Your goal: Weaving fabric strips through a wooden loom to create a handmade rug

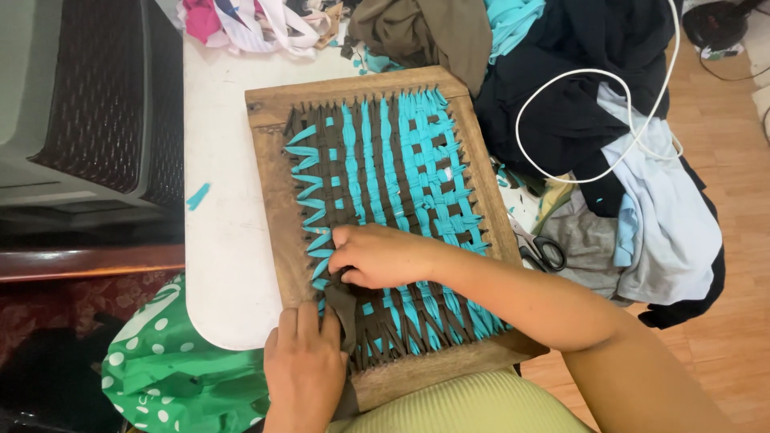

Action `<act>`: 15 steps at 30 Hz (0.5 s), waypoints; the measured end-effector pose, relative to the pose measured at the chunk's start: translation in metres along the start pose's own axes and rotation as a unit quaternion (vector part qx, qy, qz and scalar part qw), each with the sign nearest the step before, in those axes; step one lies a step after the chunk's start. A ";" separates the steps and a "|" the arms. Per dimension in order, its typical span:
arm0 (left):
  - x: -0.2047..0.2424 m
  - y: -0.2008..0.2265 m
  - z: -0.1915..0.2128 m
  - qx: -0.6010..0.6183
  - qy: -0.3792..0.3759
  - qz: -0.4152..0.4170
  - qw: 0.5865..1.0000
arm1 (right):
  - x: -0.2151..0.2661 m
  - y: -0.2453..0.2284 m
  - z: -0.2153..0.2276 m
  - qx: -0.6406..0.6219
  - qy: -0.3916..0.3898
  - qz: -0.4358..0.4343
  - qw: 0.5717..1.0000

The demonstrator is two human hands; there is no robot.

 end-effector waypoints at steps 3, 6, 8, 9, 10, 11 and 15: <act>0.002 -0.003 -0.001 0.012 -0.007 0.004 1.000 | -0.001 -0.002 0.004 0.010 0.020 -0.023 0.999; -0.001 -0.007 0.006 0.049 0.001 0.016 0.999 | 0.001 -0.003 0.002 0.064 0.071 -0.036 0.995; -0.007 -0.010 0.015 0.067 0.007 0.025 0.997 | 0.003 -0.008 0.007 0.106 0.123 -0.027 0.986; -0.009 -0.012 0.016 0.109 -0.011 0.033 0.993 | 0.004 -0.010 0.006 0.124 0.117 -0.028 0.985; -0.012 -0.014 0.017 0.150 -0.030 0.040 0.987 | 0.005 -0.012 0.005 0.142 0.111 -0.030 0.983; -0.015 -0.016 0.023 0.150 -0.031 0.041 0.987 | 0.005 -0.012 0.003 0.141 0.111 -0.030 0.983; -0.041 -0.017 0.043 0.211 -0.028 0.013 0.977 | 0.007 -0.018 0.005 0.163 0.148 -0.017 0.975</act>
Point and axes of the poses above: each hand's wrist, its own x-axis away from the middle knuckle, its own z-axis out of the back of the hand, y = z × x, the point moved 10 cm from there along -x, towards the middle knuckle, and after that the axes turned 11 degrees about x, right-handed, at the moved point
